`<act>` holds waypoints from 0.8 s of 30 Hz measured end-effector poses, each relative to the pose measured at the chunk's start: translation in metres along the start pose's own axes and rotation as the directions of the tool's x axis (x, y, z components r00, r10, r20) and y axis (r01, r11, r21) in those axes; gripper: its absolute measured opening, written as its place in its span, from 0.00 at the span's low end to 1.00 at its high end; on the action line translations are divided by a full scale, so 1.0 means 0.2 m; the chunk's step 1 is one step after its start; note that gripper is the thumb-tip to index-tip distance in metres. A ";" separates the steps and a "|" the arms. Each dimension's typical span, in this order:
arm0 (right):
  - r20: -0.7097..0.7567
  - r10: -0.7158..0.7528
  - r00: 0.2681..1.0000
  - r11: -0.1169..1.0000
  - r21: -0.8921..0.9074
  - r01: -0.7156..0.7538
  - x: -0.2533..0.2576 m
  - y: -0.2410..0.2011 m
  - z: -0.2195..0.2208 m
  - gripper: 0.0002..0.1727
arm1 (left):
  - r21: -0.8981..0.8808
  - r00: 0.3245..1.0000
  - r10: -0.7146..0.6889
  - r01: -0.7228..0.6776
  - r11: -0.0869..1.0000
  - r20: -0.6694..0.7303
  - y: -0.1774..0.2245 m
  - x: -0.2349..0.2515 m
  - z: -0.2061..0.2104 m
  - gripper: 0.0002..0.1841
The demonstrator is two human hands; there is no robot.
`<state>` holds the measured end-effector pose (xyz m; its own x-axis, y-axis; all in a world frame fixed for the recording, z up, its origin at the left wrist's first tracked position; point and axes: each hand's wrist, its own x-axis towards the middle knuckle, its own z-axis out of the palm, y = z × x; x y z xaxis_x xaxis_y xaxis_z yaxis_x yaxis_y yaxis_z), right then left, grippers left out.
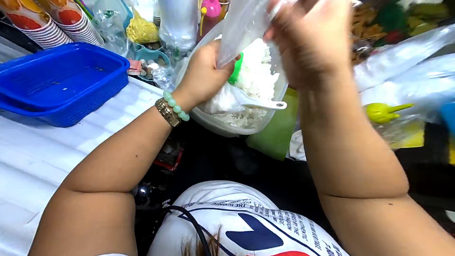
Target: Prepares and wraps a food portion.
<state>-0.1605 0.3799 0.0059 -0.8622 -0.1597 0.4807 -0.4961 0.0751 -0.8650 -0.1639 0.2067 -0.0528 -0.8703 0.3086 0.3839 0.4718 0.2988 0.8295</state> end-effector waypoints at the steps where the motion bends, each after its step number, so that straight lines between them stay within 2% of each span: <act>1: 0.083 0.081 0.993 0.995 -0.069 -0.076 -0.03 0.04 0.03 0.22 | 0.024 1.000 0.005 -0.005 1.000 0.013 0.00 -0.01 0.01 0.11; 2: 0.121 0.154 0.981 0.986 -0.083 -0.144 -0.06 0.07 0.06 0.27 | 0.036 0.999 0.020 -0.021 0.999 0.045 -0.01 -0.02 0.03 0.11; 4: 0.049 0.250 0.967 0.968 -0.011 -0.250 -0.08 0.11 0.08 0.15 | 0.014 0.986 -0.008 0.005 1.000 0.167 -0.02 -0.02 0.05 0.08; 6: -0.073 0.348 0.935 0.927 0.178 -0.331 -0.06 0.13 0.02 0.08 | -0.102 0.955 -0.006 0.038 0.994 0.297 -0.02 0.00 0.01 0.04; 7: -0.132 0.407 0.904 0.891 0.276 -0.361 -0.06 0.14 -0.03 0.06 | -0.147 0.951 -0.003 0.050 0.988 0.308 -0.01 0.01 -0.02 0.03; 9: -0.179 0.480 0.859 0.826 0.421 -0.374 -0.08 0.15 -0.10 0.02 | -0.089 0.976 0.028 -0.009 0.996 0.214 -0.01 0.04 -0.09 0.04; 11: -0.119 0.452 0.884 0.809 0.472 -0.350 -0.18 0.14 -0.09 0.06 | 0.063 0.998 0.067 -0.066 0.996 -0.005 -0.02 0.07 -0.13 0.07; 12: -0.048 0.415 0.909 0.806 0.484 -0.342 -0.25 0.13 -0.05 0.08 | 0.065 0.992 0.076 -0.070 0.995 -0.104 -0.02 0.08 -0.13 0.07; 13: 0.047 0.382 0.923 0.783 0.513 -0.350 -0.33 0.13 0.00 0.10 | -0.034 0.986 0.073 -0.079 0.996 -0.150 0.00 0.08 -0.13 0.05; 14: 0.164 0.360 0.918 0.732 0.561 -0.387 -0.39 0.14 0.05 0.11 | -0.213 0.989 0.069 -0.096 0.972 -0.130 0.04 0.06 -0.14 0.03; 15: 0.272 0.349 0.897 0.666 0.601 -0.441 -0.43 0.17 0.08 0.10 | -0.406 0.996 0.078 -0.089 0.910 -0.044 0.09 0.04 -0.15 0.05; 16: 0.315 0.360 0.878 0.631 0.611 -0.478 -0.43 0.19 0.07 0.10 | -0.534 0.988 0.127 -0.064 0.843 0.082 0.13 0.02 -0.17 0.07; 17: 0.276 0.397 0.875 0.637 0.604 -0.479 -0.42 0.20 0.04 0.12 | -0.578 0.960 0.186 -0.032 0.815 0.209 0.16 0.00 -0.18 0.09; 18: 0.185 0.427 0.885 0.680 0.579 -0.450 -0.39 0.18 0.00 0.13 | -0.554 0.926 0.207 0.004 0.832 0.317 0.18 -0.01 -0.19 0.10; 20: -0.003 0.316 0.949 0.867 0.408 -0.288 -0.33 0.13 -0.05 0.12 | -0.417 0.900 0.099 0.097 0.904 0.425 0.19 -0.02 -0.18 0.10; 21: -0.081 0.181 0.980 0.959 0.234 -0.158 -0.30 0.11 -0.06 0.10 | -0.338 0.922 -0.003 0.145 0.930 0.387 0.19 -0.02 -0.17 0.09; 22: -0.108 -0.001 0.994 1.000 0.017 0.003 -0.29 0.11 -0.04 0.07 | -0.288 0.954 -0.093 0.178 0.941 0.286 0.18 -0.01 -0.14 0.07; 23: -0.076 -0.180 0.981 0.969 -0.187 0.163 -0.30 0.11 -0.01 0.03 | -0.275 0.976 -0.141 0.182 0.944 0.163 0.16 -0.01 -0.10 0.05; 24: -0.019 -0.313 0.950 0.892 -0.350 0.287 -0.31 0.10 0.04 0.03 | -0.309 0.984 -0.169 0.179 0.934 0.059 0.15 0.00 -0.07 0.05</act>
<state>-0.1172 0.3836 -0.0427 -0.6656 -0.1566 0.7297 -0.7254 0.3656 -0.5833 -0.1512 0.2025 -0.0225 -0.9277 0.3063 0.2136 0.2415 0.0557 0.9688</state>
